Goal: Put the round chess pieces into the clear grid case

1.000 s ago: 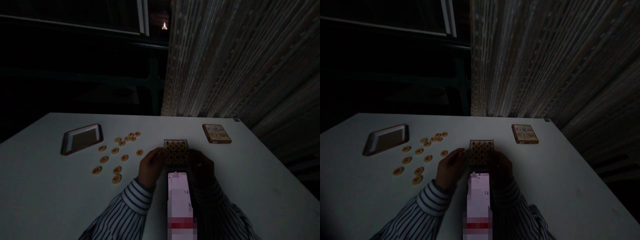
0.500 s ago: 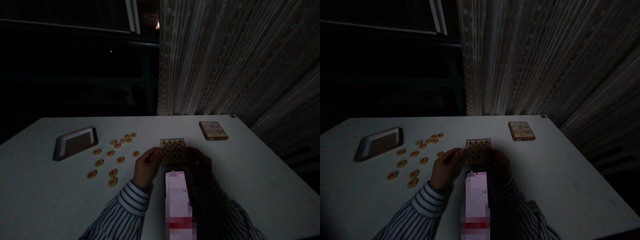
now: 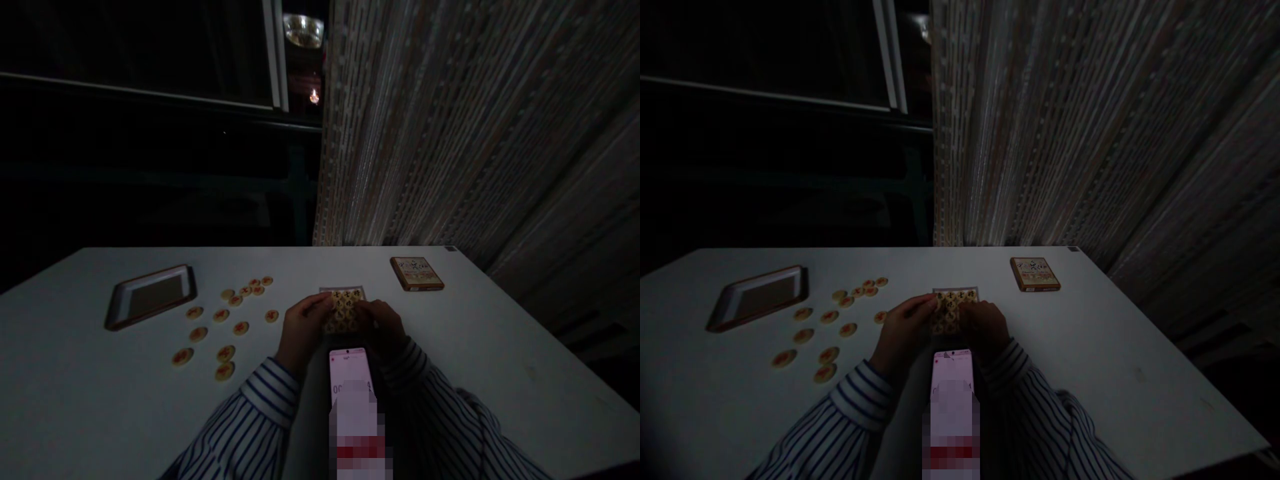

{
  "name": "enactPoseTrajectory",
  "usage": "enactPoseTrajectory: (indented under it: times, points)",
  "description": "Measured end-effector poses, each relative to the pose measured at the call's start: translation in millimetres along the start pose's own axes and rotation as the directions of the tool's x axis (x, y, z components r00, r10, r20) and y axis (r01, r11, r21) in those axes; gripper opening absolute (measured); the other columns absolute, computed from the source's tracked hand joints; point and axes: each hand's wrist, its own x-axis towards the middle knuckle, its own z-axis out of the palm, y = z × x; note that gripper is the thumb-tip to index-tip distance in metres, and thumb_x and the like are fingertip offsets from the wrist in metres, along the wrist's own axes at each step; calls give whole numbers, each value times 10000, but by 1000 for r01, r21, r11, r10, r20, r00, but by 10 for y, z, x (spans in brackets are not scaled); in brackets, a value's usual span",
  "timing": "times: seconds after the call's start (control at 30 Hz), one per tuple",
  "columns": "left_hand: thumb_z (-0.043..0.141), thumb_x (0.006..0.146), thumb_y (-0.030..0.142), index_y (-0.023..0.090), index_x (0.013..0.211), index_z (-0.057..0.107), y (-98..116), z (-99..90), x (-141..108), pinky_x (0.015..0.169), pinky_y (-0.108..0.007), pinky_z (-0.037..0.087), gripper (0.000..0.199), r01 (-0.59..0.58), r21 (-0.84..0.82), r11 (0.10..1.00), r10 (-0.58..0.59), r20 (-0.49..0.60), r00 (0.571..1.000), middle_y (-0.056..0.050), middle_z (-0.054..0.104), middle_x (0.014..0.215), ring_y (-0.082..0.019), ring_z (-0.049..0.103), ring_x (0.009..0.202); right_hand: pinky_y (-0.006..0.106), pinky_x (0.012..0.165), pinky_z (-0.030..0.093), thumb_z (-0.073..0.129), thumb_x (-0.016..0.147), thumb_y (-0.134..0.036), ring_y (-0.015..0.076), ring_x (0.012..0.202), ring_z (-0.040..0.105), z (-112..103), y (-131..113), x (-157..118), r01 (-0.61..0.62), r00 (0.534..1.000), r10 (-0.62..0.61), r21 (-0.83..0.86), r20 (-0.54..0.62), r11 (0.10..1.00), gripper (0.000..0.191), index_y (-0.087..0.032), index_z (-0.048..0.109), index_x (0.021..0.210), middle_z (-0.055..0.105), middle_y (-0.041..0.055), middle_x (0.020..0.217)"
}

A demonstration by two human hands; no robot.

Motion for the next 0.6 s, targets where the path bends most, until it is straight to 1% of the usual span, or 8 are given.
enactPoseTrajectory:
  times: [0.07,0.13,0.27,0.37,0.47,0.6]
  points:
    - [631,645,300,134,842,650,-56,-3,13,675,-285,526,258,-2,17,1000,2,-18,1000,-49,688,770,-164,632,709,245,581,419,408,828,-277,130,578,526,21,18,-44,33,999,-33,-2,23,999,242,-211,637,785,595,31,598]
    - [619,655,318,137,845,652,-110,-3,4,662,-287,527,264,-8,46,999,8,-12,1000,-51,688,767,-167,631,700,256,589,417,417,825,-286,137,595,525,36,21,-69,65,998,-65,14,26,998,234,-203,635,803,595,36,611]
    - [619,655,345,131,850,654,-167,22,-41,680,-294,522,292,-22,90,996,20,18,1000,-66,684,833,-182,629,751,284,654,429,456,809,-257,156,708,548,54,1,-88,128,992,-128,94,-2,987,200,-186,613,909,631,62,767]
    - [607,664,365,121,860,652,-161,44,-70,684,-311,520,317,-9,81,997,5,52,999,-80,681,859,-194,627,770,295,685,437,485,793,-239,162,766,555,52,-7,-89,154,988,-153,138,-23,978,202,-181,592,954,634,69,840]
    - [597,671,373,120,848,653,-125,51,-91,673,-311,520,314,11,82,997,-17,68,998,-72,686,832,-190,629,744,307,684,445,503,784,-240,167,766,556,48,-3,-86,166,986,-161,136,-45,977,192,-173,586,945,636,71,835]
    - [584,681,363,129,823,665,-74,38,-114,693,-297,512,286,-12,143,990,2,71,997,-64,688,832,-186,627,757,314,657,453,548,757,-263,170,739,560,44,-14,-75,177,983,-168,163,-72,971,218,-166,577,950,639,70,816]
